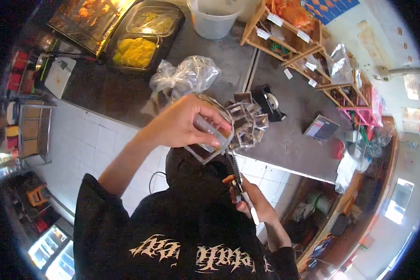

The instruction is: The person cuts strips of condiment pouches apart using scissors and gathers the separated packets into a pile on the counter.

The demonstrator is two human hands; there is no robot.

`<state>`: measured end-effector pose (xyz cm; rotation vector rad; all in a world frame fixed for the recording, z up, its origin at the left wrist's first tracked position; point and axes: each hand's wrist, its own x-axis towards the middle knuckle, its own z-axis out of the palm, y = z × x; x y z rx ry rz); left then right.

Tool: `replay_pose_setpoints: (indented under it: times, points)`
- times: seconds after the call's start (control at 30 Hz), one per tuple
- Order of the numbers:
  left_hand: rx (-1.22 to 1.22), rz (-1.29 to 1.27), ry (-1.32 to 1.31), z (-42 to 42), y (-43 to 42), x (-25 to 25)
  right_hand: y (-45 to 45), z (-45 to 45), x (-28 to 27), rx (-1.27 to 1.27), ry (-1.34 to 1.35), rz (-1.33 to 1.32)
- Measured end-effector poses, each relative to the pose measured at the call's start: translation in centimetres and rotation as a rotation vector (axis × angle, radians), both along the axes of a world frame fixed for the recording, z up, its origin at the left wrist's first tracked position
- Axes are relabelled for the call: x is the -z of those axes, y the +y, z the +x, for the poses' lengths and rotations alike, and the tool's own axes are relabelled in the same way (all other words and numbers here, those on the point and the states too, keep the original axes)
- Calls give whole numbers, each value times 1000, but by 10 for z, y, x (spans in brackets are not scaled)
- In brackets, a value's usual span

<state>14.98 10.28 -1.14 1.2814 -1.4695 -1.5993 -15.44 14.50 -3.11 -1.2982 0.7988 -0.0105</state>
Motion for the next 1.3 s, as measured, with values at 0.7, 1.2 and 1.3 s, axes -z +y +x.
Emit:
replay_pose_setpoints:
  times: [0.7, 1.2, 1.3]
  points:
    - [582, -116, -85, -49, -32, -23, 28, 4, -2, 259, -209, -18]
    - [685, 234, 264, -53, -42, -13, 36, 18, -7, 450, -257, 132]
    - [686, 203, 247, -56, -48, -16, 33, 21, -2, 459, -312, 90]
